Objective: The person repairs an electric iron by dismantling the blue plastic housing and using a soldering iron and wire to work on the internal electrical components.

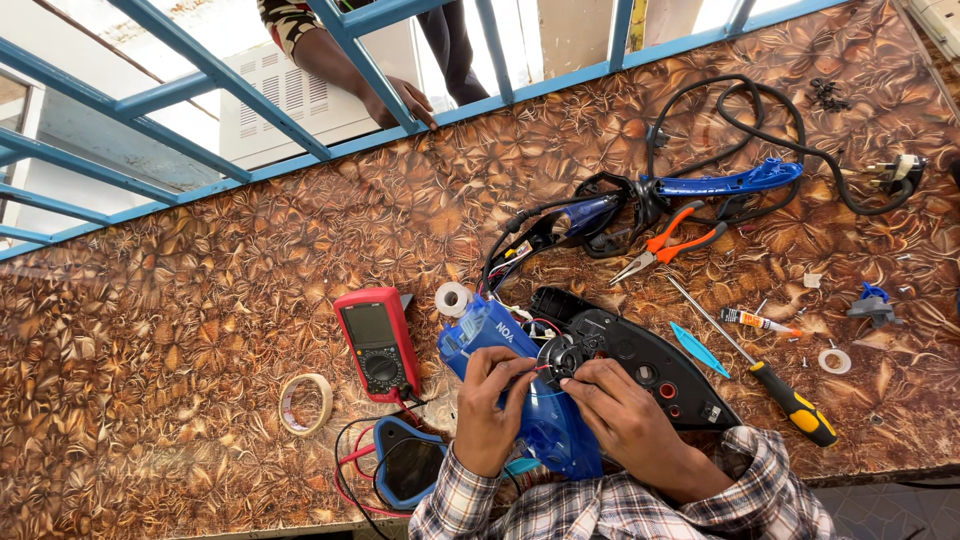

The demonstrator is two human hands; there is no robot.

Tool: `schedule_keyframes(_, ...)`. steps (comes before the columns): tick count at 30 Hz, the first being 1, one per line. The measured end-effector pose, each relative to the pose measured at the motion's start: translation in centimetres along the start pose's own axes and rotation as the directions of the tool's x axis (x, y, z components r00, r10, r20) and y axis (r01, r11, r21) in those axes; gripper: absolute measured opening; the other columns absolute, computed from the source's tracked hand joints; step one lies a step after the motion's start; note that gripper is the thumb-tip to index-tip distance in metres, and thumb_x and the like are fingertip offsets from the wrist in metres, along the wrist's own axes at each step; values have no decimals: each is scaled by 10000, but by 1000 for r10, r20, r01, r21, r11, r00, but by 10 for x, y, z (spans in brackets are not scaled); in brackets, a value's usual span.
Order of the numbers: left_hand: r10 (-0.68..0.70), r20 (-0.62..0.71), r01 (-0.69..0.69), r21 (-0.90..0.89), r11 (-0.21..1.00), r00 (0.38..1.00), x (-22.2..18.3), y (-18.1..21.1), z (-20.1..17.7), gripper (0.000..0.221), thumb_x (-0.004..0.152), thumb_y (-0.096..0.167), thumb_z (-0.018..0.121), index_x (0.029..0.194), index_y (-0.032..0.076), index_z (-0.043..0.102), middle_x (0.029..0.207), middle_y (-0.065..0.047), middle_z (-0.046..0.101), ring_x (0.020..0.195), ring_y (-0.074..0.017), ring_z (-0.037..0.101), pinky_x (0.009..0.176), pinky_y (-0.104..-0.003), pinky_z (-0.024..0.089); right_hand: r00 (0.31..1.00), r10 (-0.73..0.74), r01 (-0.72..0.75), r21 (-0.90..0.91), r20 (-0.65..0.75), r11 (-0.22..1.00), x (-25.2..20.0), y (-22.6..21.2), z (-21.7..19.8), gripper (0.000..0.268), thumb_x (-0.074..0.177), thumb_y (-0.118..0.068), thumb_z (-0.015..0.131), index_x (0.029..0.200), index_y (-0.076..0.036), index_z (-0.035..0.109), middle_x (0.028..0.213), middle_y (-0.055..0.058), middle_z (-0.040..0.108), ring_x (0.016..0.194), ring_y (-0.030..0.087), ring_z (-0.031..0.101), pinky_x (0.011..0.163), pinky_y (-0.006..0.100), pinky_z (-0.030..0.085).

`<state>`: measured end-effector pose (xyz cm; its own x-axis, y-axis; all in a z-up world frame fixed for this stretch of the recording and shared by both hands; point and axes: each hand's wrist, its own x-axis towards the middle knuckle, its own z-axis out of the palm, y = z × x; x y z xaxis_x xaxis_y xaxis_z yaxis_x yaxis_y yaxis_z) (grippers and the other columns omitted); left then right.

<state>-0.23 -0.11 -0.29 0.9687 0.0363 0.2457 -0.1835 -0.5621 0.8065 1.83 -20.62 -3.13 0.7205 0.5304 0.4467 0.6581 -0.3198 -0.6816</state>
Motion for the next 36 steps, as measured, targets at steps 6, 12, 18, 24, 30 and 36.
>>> schedule_keyframes(6, 81, 20, -81, 20, 996, 997, -4, -7, -10, 202, 966, 29, 658, 1146, 14, 747, 1122, -134, 624, 1024, -252, 677, 921, -354, 607, 1000, 8, -8, 20, 1, 1000, 0, 1, 0, 228, 1003, -60, 581, 1190, 36, 670, 1067, 155, 624, 1004, 309, 610, 977, 433, 516)
schedule_keyframes(12, 48, -178, -62, -69, 996, 983, -5, -10, -23, 197, 1022, 169, 581, 1017, 87, 760, 1008, -93, 791, 968, -230, 763, 851, -356, 635, 1000, 12, -12, 23, -4, 1000, -2, 2, 1, 228, 979, -31, 616, 1188, 44, 668, 1063, 146, 619, 997, 298, 606, 961, 428, 521)
schedule_keyframes(18, 89, -122, -95, -38, 995, 988, -7, -23, -8, 268, 901, 124, 771, 1146, 69, 677, 1012, -112, 783, 853, -195, 806, 734, -313, 698, 1000, 2, -2, 0, -5, 1000, -3, 3, 2, 225, 990, -53, 601, 1182, 42, 672, 1066, 153, 628, 1018, 307, 613, 932, 420, 532)
schedule_keyframes(24, 93, -6, -93, -86, 992, 996, 10, 14, -8, 93, 962, 129, 685, 945, 58, 742, 891, -70, 719, 840, -191, 676, 741, -310, 568, 1000, 0, 0, 21, -1, 1000, 1, -1, -2, 231, 1012, -70, 566, 1192, 36, 664, 1068, 149, 616, 1002, 303, 599, 919, 425, 524)
schedule_keyframes(30, -8, 37, 12, -111, 994, 999, 11, 21, -1, 134, 974, 186, 663, 880, 93, 686, 853, -52, 652, 846, -211, 629, 764, -339, 500, 1000, -5, 5, 30, -12, 1000, 4, -4, -4, 233, 1017, -74, 567, 1188, 51, 664, 1055, 160, 614, 991, 311, 594, 903, 427, 516)
schedule_keyframes(36, -144, 76, 152, -116, 981, 987, 13, 29, -3, 76, 891, 129, 654, 871, 125, 726, 941, -30, 767, 917, -170, 698, 828, -331, 558, 999, -7, 3, -116, -34, 993, -2, 1, -1, 220, 995, -128, 612, 1177, -40, 699, 1085, 109, 673, 1081, 296, 625, 947, 432, 433)
